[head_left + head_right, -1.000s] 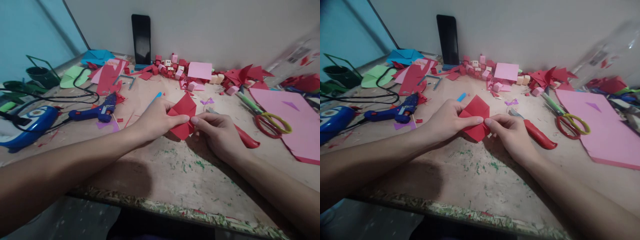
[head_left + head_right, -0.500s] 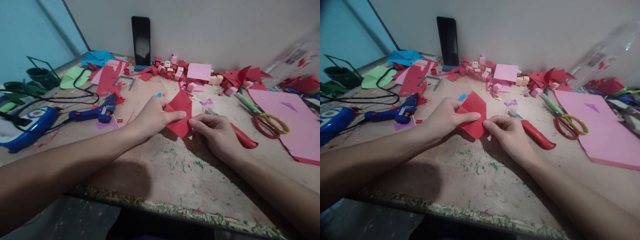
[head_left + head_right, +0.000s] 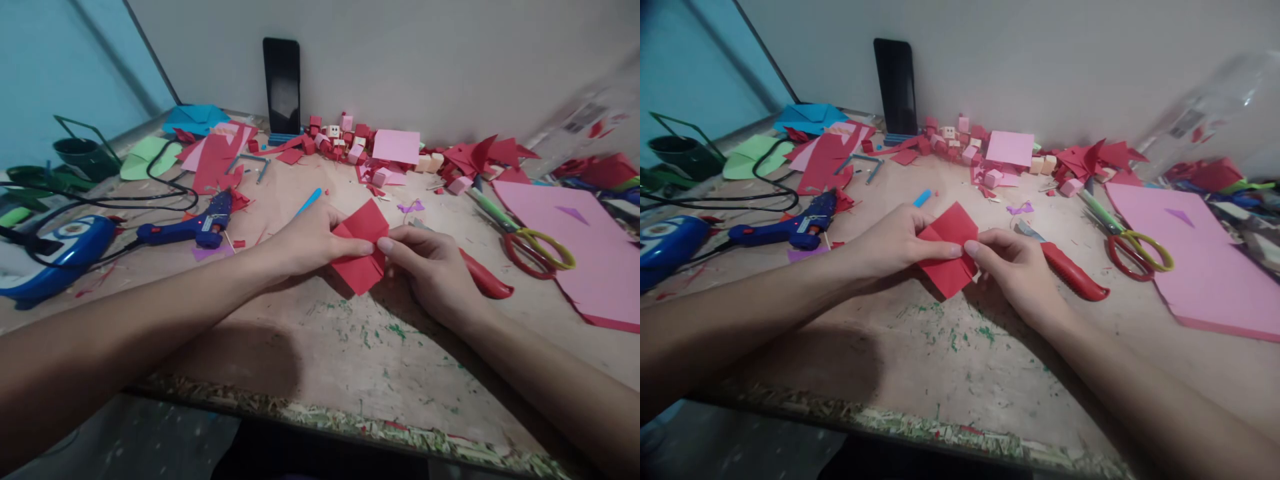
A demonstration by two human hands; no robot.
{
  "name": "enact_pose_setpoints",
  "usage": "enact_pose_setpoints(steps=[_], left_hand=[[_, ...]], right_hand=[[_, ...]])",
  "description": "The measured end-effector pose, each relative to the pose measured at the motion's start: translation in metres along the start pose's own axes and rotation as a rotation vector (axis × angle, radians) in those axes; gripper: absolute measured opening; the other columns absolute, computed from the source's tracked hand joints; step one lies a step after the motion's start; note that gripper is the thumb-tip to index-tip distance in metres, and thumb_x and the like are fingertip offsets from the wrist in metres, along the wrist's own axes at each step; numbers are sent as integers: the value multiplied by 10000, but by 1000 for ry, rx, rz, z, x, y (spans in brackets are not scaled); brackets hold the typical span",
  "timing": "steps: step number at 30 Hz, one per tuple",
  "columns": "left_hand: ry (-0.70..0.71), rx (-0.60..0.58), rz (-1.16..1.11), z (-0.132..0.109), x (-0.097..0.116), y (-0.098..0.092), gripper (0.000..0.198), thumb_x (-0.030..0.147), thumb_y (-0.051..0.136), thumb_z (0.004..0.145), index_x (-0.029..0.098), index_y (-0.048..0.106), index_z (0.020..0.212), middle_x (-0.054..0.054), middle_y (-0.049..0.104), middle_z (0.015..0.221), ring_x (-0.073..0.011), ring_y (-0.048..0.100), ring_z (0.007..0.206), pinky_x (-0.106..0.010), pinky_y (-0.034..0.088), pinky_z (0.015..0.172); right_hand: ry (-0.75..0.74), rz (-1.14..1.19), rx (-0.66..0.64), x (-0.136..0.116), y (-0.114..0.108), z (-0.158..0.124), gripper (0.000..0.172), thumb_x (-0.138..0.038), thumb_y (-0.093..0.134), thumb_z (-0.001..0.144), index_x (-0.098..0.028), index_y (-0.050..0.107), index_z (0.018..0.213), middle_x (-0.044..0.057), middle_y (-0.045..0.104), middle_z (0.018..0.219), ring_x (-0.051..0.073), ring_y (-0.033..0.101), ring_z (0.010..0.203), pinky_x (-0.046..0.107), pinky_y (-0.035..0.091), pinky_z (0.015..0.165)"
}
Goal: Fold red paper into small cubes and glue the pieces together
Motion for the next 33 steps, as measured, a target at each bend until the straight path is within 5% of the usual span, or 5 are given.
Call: enact_pose_setpoints(steps=[12,15,18,24,33], left_hand=[[207,-67,148,5,4,-1,88,197,735,842,132,776,884,-37,766,867,-157,678,771,-246,490,656],[236,51,86,2,11,-7,187,170,781,813,153,747,996,-31,771,934,-155,706,820,-232,520,687],[183,203,-96,-2,12,-12,452,175,820,802,189,650,1221,-21,769,947,-150,727,784,-238,557,688],[42,79,-385,-1,4,6,501,97,791,805,177,583,1253,-82,798,1025,-173,767,756,-277,608,667],[70,136,-367,2,0,-8,512,41,709,838,187,569,1309,-16,781,863,-138,736,650,-249,582,627]], right_hand=[[81,156,43,10,-4,2,142,-323,889,832,-210,813,793,-20,688,641,102,577,556,231,467,554],[103,174,76,9,-3,2,161,-323,895,818,-200,796,789,-8,710,625,118,613,531,245,500,538],[107,278,129,8,-3,4,179,-316,898,793,-200,764,817,0,736,649,140,660,524,284,575,573],[143,358,119,8,0,5,278,-340,916,757,-221,699,883,9,786,711,186,723,580,350,632,624],[94,205,47,8,2,2,277,-382,941,788,-205,727,794,20,798,724,174,761,648,246,551,600]])
Point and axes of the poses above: each hand's wrist, its own z-axis towards the middle knuckle, its own y-axis out of the palm, x = y × z, the point moved 6 cm from there along z, towards the middle knuckle
